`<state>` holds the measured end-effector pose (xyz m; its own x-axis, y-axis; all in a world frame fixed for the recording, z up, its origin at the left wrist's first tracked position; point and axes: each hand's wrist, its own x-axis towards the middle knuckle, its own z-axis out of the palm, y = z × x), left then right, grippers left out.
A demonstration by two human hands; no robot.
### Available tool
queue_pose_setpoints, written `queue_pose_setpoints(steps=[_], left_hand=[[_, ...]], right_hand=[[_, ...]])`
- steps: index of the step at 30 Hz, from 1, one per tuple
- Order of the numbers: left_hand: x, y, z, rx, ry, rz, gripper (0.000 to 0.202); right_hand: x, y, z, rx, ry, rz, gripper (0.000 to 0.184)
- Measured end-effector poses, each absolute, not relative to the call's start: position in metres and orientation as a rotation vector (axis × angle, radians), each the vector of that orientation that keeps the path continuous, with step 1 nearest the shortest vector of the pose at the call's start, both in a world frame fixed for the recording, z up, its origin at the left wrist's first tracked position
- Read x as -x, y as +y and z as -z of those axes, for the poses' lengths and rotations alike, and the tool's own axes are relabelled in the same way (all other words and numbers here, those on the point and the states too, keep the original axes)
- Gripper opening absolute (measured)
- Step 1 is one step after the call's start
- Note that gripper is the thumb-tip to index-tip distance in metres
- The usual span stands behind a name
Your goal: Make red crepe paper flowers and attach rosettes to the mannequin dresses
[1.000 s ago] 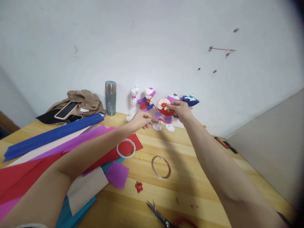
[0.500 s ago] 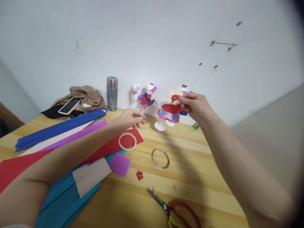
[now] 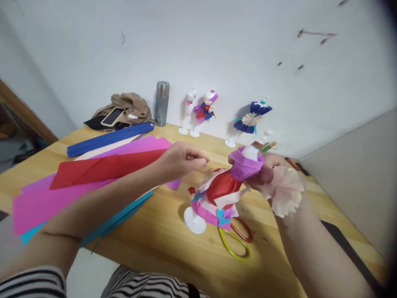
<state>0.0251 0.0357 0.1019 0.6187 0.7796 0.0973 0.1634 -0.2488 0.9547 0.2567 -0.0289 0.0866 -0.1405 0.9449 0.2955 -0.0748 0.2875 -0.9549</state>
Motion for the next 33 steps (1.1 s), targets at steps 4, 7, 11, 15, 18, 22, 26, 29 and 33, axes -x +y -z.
queue_pose_setpoints(steps=[4, 7, 11, 15, 18, 22, 26, 29, 33], left_hand=[[-0.019, 0.016, -0.103, -1.939, 0.636, -0.709, 0.020], [-0.017, 0.011, -0.104, -2.008, 0.604, -0.682, 0.024], [-0.010, 0.000, -0.108, -2.170, 0.680, -0.786, 0.026], [0.001, -0.020, -0.112, -2.536, 0.685, -0.674, 0.028], [0.005, -0.031, -0.106, -2.776, 0.641, -0.555, 0.029], [0.005, -0.032, -0.094, -2.850, 0.539, -0.525, 0.018], [0.006, -0.030, -0.101, -2.802, 0.470, -0.410, 0.022], [0.009, -0.029, -0.113, -2.681, 0.467, -0.376, 0.029], [0.010, -0.026, -0.122, -2.517, 0.511, -0.522, 0.028]], right_hand=[[-0.240, -0.040, -0.080, 0.736, -1.481, -1.226, 0.031], [-0.232, -0.047, -0.077, 0.689, -1.515, -1.229, 0.022], [-0.228, -0.054, -0.073, 0.636, -1.508, -1.210, 0.016], [-0.227, -0.057, -0.077, 0.679, -1.526, -1.132, 0.015], [-0.228, -0.057, -0.081, 0.686, -1.591, -1.076, 0.019], [-0.232, -0.057, -0.080, 0.706, -1.619, -1.047, 0.016], [-0.234, -0.056, -0.079, 0.709, -1.642, -1.024, 0.019], [-0.234, -0.055, -0.079, 0.699, -1.683, -1.067, 0.023], [-0.232, -0.052, -0.081, 0.643, -1.698, -1.083, 0.021]])
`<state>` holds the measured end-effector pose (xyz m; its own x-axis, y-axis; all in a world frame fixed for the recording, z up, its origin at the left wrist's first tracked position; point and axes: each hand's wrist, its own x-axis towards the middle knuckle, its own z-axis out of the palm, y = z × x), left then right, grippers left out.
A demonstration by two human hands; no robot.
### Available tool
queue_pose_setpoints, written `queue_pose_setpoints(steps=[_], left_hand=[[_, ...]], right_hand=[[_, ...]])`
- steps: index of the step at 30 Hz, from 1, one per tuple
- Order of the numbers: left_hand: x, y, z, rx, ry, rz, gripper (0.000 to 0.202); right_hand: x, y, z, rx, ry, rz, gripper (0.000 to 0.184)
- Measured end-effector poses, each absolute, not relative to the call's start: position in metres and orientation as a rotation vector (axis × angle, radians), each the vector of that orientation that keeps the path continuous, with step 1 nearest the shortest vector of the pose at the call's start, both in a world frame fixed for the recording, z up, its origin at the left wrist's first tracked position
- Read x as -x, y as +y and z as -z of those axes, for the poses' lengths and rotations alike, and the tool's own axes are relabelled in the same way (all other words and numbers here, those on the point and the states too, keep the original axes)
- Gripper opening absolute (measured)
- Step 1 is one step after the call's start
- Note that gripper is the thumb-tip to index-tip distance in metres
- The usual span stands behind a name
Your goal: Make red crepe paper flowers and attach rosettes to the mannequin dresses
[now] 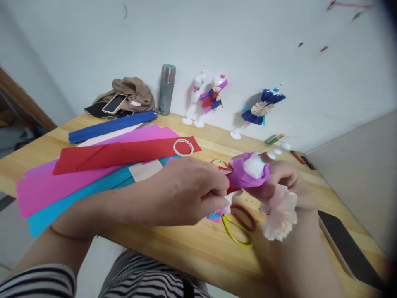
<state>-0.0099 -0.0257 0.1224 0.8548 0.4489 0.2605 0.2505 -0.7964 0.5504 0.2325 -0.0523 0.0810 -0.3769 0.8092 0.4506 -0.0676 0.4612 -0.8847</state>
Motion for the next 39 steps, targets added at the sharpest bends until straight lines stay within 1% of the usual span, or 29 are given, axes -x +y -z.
queue_pose_setpoints(steps=[6, 9, 11, 13, 18, 23, 28, 30, 34, 36, 39], left_hand=[[0.004, -0.005, -0.121, -2.438, 0.726, -0.739, 0.021], [0.000, 0.007, -0.116, -2.424, 0.755, -0.710, 0.020], [-0.002, 0.013, -0.113, -2.404, 0.732, -0.676, 0.019], [-0.002, 0.017, -0.111, -2.383, 0.671, -0.663, 0.018], [0.003, 0.021, -0.113, -2.310, 0.471, -0.724, 0.017], [0.003, 0.024, -0.113, -2.277, 0.478, -0.784, 0.017], [-0.011, 0.029, -0.099, -2.270, 0.465, -0.793, 0.015], [-0.019, 0.030, -0.092, -2.260, 0.456, -0.803, 0.015], [-0.028, 0.027, -0.085, -2.181, 0.416, -0.822, 0.012], [-0.030, 0.024, -0.084, -2.137, 0.379, -0.758, 0.015], [-0.030, 0.021, -0.083, -2.090, 0.363, -0.673, 0.021]], right_hand=[[-0.225, -0.053, -0.083, 0.593, -1.721, -1.116, 0.019], [-0.224, -0.056, -0.078, 0.607, -1.607, -1.158, 0.008], [-0.226, -0.057, -0.075, 0.620, -1.568, -1.183, 0.005], [-0.227, -0.057, -0.074, 0.602, -1.602, -1.192, 0.007], [-0.226, -0.053, -0.080, 0.555, -1.691, -1.173, 0.007], [-0.225, -0.052, -0.075, 0.521, -1.679, -1.172, 0.011], [-0.222, -0.055, -0.073, 0.603, -1.655, -1.161, 0.027], [-0.220, -0.056, -0.075, 0.626, -1.649, -1.166, 0.029], [-0.218, -0.057, -0.078, 0.611, -1.682, -1.183, 0.018], [-0.217, -0.057, -0.077, 0.594, -1.666, -1.196, 0.012], [-0.217, -0.059, -0.076, 0.580, -1.615, -1.194, 0.010]])
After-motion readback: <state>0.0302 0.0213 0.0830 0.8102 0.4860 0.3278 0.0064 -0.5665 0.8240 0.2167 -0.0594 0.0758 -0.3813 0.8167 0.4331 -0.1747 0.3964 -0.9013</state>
